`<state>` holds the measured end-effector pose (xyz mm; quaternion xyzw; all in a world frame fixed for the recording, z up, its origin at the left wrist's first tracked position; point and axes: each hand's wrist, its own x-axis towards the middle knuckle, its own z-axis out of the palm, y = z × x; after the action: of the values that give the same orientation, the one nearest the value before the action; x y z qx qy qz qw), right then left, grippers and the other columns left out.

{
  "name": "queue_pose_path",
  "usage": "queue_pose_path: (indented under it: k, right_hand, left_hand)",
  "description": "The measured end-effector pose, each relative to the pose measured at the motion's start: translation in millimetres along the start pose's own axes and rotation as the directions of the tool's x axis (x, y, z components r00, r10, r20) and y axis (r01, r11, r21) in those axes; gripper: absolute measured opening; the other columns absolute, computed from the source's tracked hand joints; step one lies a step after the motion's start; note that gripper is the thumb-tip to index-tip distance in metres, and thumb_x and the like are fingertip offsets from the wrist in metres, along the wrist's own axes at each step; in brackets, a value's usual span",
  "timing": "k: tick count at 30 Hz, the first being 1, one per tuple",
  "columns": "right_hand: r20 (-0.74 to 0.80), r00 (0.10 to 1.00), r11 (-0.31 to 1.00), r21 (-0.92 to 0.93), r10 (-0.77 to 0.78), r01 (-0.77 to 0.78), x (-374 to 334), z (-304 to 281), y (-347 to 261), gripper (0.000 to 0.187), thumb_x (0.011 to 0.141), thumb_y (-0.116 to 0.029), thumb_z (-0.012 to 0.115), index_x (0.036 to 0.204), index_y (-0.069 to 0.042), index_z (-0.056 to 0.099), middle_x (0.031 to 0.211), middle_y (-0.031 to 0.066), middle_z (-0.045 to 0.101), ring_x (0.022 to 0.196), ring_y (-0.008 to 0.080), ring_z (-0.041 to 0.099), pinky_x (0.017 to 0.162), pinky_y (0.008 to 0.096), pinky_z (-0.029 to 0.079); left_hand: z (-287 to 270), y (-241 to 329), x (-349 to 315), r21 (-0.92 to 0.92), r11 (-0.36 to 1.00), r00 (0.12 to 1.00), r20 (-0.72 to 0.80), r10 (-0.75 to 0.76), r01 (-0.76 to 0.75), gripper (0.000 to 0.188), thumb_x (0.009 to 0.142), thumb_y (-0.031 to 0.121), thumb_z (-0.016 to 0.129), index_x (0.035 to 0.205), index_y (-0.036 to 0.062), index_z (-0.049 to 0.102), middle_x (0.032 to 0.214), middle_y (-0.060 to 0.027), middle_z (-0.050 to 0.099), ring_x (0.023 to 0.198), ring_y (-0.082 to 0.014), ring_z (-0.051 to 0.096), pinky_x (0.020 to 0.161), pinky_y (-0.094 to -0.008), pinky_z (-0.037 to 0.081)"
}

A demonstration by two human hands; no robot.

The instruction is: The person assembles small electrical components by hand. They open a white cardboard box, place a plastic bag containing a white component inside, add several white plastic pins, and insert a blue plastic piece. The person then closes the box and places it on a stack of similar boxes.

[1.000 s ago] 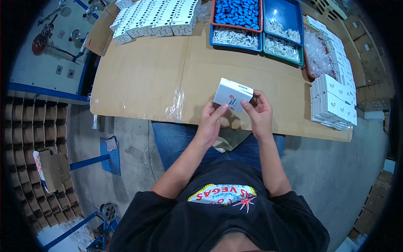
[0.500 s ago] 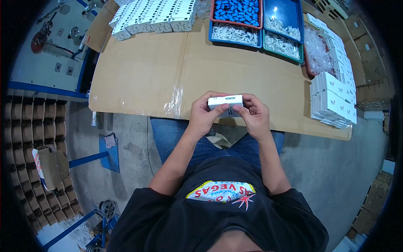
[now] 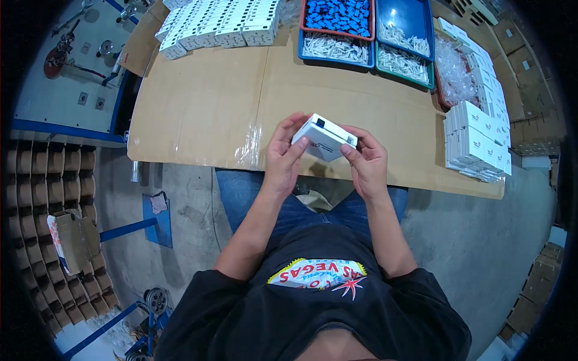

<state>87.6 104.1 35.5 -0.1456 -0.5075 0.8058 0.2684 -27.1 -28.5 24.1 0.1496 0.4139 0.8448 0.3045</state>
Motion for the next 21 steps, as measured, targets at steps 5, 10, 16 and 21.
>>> queue_pose_path:
  k: [5,10,16,21]
  right_hand:
    - [0.129,0.992,0.984,-0.176,-0.005,0.028,-3.4,0.1,-13.9,0.040,0.089,0.003,0.075,0.128,0.004,0.064,0.124,0.0128,0.070,0.115,0.0186,0.065,0.101,0.0324,0.053]
    - [0.163,0.986,0.974,-0.229,0.040,-0.002,-6.0,2.1,-19.1,0.042,0.088,0.004,0.076,0.128,0.003,0.064,0.123,0.0125,0.070,0.115,0.0189,0.066,0.100,0.0326,0.053]
    - [0.196,0.973,0.908,-0.376,-0.119,0.186,-9.8,7.8,-16.3,0.040,0.089,0.004,0.075,0.127,0.004,0.064,0.119,0.0130,0.072,0.112,0.0192,0.068,0.097,0.0314,0.055]
    - [0.138,0.989,0.942,-0.324,-0.046,0.089,-9.3,4.2,-12.7,0.033,0.093,0.002,0.071,0.126,0.005,0.064,0.116,0.0125,0.073,0.110,0.0176,0.068,0.095,0.0284,0.054]
  left_hand:
    - [-14.9,15.0,2.2,0.293,0.956,0.982,0.174,-0.069,0.015,0.050,0.090,0.004,0.077,0.136,0.0007,0.059,0.129,-0.0086,0.066,0.121,-0.0174,0.060,0.105,-0.0338,0.049]
    - [-19.9,11.0,-0.3,0.234,0.972,0.981,0.176,-0.078,0.035,0.044,0.089,0.011,0.079,0.129,0.0007,0.062,0.121,-0.0067,0.068,0.113,-0.0152,0.062,0.099,-0.0297,0.050]
    - [-16.6,6.7,-5.8,0.179,0.984,0.990,0.133,-0.036,0.012,0.031,0.092,0.012,0.078,0.119,0.0046,0.065,0.110,-0.0016,0.069,0.104,-0.0116,0.063,0.093,-0.0277,0.052]
    - [-19.5,1.2,-5.8,0.155,0.985,0.990,0.109,-0.093,0.076,0.031,0.092,0.011,0.077,0.119,0.0040,0.064,0.108,-0.0019,0.069,0.102,-0.0109,0.063,0.090,-0.0261,0.052]
